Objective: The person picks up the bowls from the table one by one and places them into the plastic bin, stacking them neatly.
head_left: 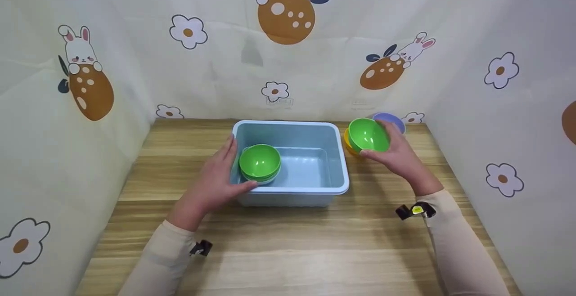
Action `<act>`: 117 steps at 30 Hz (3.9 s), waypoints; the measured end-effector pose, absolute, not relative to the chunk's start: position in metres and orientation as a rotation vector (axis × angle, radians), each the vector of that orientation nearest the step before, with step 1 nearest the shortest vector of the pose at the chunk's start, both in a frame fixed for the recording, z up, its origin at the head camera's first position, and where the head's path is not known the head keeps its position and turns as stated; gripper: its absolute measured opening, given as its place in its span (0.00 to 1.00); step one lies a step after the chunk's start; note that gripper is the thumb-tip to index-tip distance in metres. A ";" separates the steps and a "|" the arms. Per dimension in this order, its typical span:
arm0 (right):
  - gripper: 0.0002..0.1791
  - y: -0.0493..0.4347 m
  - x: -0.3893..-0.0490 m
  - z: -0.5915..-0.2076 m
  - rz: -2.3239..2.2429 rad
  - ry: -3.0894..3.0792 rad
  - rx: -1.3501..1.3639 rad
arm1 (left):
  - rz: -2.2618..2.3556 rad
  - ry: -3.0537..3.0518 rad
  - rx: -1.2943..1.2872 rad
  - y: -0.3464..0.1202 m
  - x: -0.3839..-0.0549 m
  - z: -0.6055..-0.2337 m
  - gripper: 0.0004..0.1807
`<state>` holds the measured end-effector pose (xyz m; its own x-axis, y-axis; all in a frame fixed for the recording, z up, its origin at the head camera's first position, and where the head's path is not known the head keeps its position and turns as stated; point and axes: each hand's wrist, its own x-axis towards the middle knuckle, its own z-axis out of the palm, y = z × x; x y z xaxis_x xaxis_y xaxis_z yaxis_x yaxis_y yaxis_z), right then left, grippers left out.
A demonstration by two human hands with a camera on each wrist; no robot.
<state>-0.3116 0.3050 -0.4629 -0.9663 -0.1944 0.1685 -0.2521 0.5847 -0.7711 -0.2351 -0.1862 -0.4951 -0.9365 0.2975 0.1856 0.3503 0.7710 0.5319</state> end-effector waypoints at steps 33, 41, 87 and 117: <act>0.64 0.271 -0.313 -0.441 1.401 -2.716 0.522 | -0.863 -2.881 -0.508 -0.186 -0.236 -0.496 0.71; 0.65 0.264 -0.315 -0.437 1.365 -2.709 0.581 | -0.856 -2.880 -0.518 -0.186 -0.237 -0.497 0.74; 0.70 0.203 -0.323 -0.414 1.137 -2.836 0.847 | -0.894 -2.848 -0.536 -0.187 -0.236 -0.498 0.73; 0.71 0.168 -0.336 -0.408 1.149 -2.911 0.980 | -0.900 -2.861 -0.522 -0.187 -0.236 -0.497 0.70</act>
